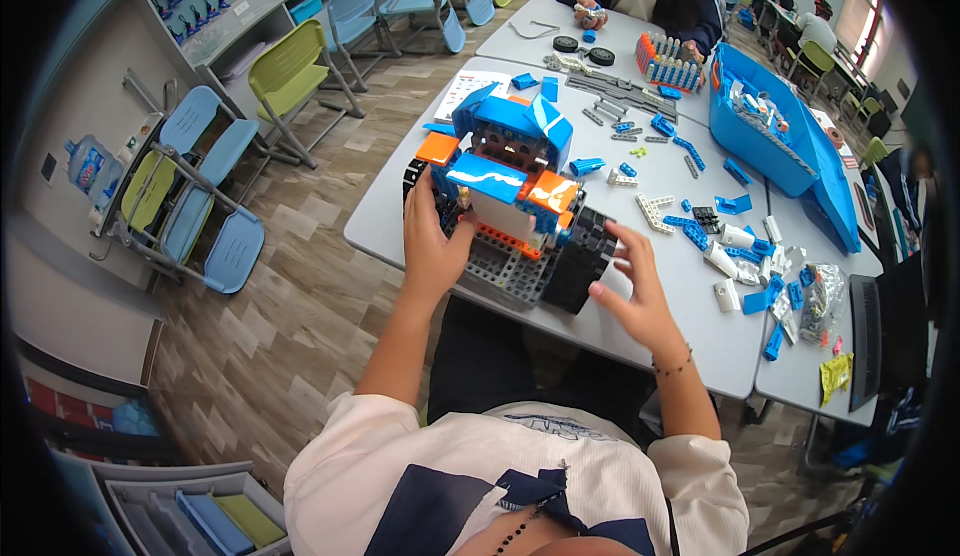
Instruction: The person assembles a tracked robot using blue, orange, and white plastic building blocks. They connect various pieces by hand, attach a small yellow component, and add blue panels to the top of the structure.
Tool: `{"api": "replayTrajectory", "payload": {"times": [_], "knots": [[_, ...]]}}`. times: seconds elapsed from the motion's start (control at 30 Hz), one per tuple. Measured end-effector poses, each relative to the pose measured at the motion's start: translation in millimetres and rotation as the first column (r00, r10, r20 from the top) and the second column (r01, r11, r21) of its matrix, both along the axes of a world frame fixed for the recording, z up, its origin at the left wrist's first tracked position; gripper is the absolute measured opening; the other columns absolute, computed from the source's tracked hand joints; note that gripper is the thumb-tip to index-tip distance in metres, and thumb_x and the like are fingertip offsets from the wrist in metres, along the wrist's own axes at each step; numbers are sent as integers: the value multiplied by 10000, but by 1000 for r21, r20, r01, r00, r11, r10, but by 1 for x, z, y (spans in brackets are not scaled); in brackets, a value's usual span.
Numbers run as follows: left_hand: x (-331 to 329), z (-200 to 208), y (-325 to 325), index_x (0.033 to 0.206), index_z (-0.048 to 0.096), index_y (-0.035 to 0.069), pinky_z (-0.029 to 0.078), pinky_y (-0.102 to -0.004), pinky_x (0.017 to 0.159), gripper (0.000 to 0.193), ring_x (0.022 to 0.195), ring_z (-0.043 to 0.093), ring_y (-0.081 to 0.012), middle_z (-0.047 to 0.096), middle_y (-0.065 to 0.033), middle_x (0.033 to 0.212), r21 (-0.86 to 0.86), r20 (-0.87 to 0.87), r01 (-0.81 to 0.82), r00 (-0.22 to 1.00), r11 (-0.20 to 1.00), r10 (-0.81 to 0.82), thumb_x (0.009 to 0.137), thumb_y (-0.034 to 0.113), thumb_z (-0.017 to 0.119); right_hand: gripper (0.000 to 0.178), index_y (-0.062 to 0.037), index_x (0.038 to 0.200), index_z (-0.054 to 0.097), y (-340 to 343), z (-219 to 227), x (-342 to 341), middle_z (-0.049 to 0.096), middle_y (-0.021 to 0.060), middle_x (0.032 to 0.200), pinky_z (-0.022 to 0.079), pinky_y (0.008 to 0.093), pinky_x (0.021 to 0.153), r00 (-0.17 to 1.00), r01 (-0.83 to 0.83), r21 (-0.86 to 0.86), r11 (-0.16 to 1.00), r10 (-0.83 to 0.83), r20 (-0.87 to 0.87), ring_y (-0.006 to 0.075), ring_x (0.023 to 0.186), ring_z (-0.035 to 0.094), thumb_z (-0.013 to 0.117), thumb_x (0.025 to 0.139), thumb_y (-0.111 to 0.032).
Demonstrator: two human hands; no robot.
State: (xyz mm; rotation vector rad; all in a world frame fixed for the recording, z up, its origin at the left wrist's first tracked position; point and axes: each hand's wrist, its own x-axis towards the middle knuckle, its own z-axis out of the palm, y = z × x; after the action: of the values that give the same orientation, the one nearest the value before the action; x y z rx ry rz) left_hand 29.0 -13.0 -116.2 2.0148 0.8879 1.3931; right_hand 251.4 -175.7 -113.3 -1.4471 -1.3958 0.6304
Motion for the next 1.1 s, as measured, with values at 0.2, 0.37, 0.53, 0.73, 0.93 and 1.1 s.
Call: {"api": "replayTrajectory", "payload": {"times": [0.2,0.37,0.53,0.73,0.93,1.1], "knots": [[12,12,31,1435,252,41,379,-347,978,799,1219,446,-217,416,-137,1371,-346,259,392,913,852,-315,680,-8,508,648,-47,1285,496,-26,-1,-40,475,214,1119,432,379,883,942,52,233,971,-125,310,345,995,519,733,690,-141],[25,27,56,1403,341,59,425,-309,911,611,1124,526,-175,498,-115,1296,-545,283,499,866,674,-412,831,219,483,598,-92,1276,537,-25,-6,-58,519,135,1008,439,356,743,899,9,326,945,-151,412,266,829,514,697,700,-80],[46,27,86,1336,422,61,461,-314,872,549,1063,564,-184,540,-105,1230,-605,327,572,813,553,-483,876,347,517,583,-82,1285,526,-15,-8,-68,518,118,963,439,366,690,882,-65,358,932,-114,456,258,777,515,647,719,-21],[83,19,114,1284,451,52,480,-316,823,498,1001,582,-195,562,-113,1160,-592,403,658,742,465,-536,877,328,530,617,-74,1294,512,15,-14,-79,501,75,916,453,326,664,825,-109,411,905,-149,545,230,747,489,577,690,40],[114,21,131,1231,479,43,498,-318,774,447,939,601,-207,583,-122,1090,-555,454,729,669,401,-588,877,308,543,623,-69,1293,516,34,-17,-91,511,72,904,468,310,679,807,-76,450,890,-210,551,221,757,501,554,682,42],[126,20,135,1188,503,35,514,-320,733,406,888,617,-217,601,-129,1032,-547,483,760,629,352,-609,877,292,554,629,-79,1294,521,40,-24,-91,517,61,915,461,303,655,798,-76,484,872,-238,553,200,724,492,583,682,52]]}}
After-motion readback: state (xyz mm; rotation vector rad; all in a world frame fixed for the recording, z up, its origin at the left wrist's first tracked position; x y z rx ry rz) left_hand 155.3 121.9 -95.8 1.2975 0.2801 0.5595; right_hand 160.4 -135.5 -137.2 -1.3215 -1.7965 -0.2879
